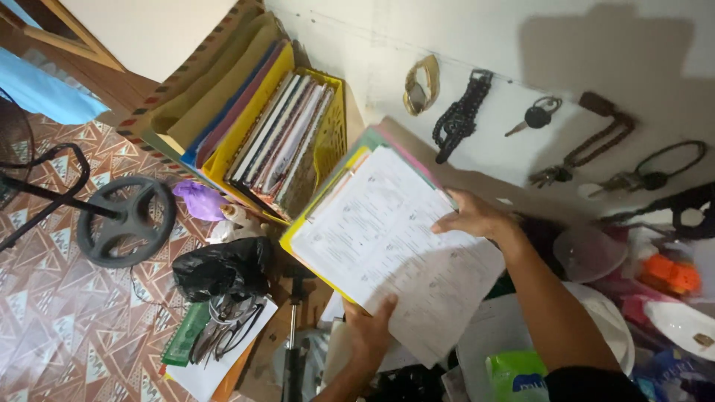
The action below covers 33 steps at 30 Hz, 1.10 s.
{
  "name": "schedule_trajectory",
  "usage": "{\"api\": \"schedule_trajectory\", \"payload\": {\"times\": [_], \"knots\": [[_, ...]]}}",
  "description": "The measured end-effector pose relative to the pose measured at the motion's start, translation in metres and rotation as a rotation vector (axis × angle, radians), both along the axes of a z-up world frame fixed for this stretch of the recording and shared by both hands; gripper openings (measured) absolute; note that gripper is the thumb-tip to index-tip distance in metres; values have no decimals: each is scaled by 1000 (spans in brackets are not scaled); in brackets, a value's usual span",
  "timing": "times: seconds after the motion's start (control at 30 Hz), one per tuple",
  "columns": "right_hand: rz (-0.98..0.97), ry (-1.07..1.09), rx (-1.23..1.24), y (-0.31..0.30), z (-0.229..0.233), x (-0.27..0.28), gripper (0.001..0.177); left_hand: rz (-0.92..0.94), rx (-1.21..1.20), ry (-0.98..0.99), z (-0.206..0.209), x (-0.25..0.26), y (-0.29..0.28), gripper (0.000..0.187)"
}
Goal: Sort and organize documents, photos, and personal items on a cluttered desk.
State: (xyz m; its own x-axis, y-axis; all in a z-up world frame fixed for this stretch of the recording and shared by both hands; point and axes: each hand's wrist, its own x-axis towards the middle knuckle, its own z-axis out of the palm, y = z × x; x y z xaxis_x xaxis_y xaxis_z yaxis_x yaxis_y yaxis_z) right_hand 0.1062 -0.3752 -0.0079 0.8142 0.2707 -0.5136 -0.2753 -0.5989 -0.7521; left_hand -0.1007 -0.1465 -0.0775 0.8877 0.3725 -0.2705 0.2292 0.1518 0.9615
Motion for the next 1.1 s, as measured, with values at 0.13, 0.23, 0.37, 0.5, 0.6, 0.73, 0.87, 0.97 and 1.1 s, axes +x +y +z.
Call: {"api": "schedule_trajectory", "payload": {"times": [0.13, 0.23, 0.37, 0.5, 0.6, 0.73, 0.87, 0.97, 1.1], "knots": [[74, 21, -85, 2, -9, 19, 81, 10, -216, 62, 12, 5, -15, 73], [74, 66, -9, 3, -33, 39, 86, 19, -340, -38, 0, 18, -22, 65], [180, 45, -93, 5, -66, 68, 75, 59, -278, 19, -9, 35, -27, 63], [222, 89, -172, 17, -72, 92, 75, 152, -425, 181, -29, 52, -31, 57], [292, -10, -342, 29, -66, 99, 88, 171, -486, 145, -50, 59, -32, 56], [262, 74, -471, 46, -79, 115, 100, 194, -438, 219, -88, 72, -35, 55], [262, -104, -402, 26, -139, 118, 92, 228, -342, 220, -116, 71, -43, 59], [294, -313, -360, 15, -155, 111, 81, 208, -370, 243, -105, 77, -45, 55], [158, -875, -143, -6, -149, 66, 63, 262, -515, 279, -119, 90, -48, 44]]}}
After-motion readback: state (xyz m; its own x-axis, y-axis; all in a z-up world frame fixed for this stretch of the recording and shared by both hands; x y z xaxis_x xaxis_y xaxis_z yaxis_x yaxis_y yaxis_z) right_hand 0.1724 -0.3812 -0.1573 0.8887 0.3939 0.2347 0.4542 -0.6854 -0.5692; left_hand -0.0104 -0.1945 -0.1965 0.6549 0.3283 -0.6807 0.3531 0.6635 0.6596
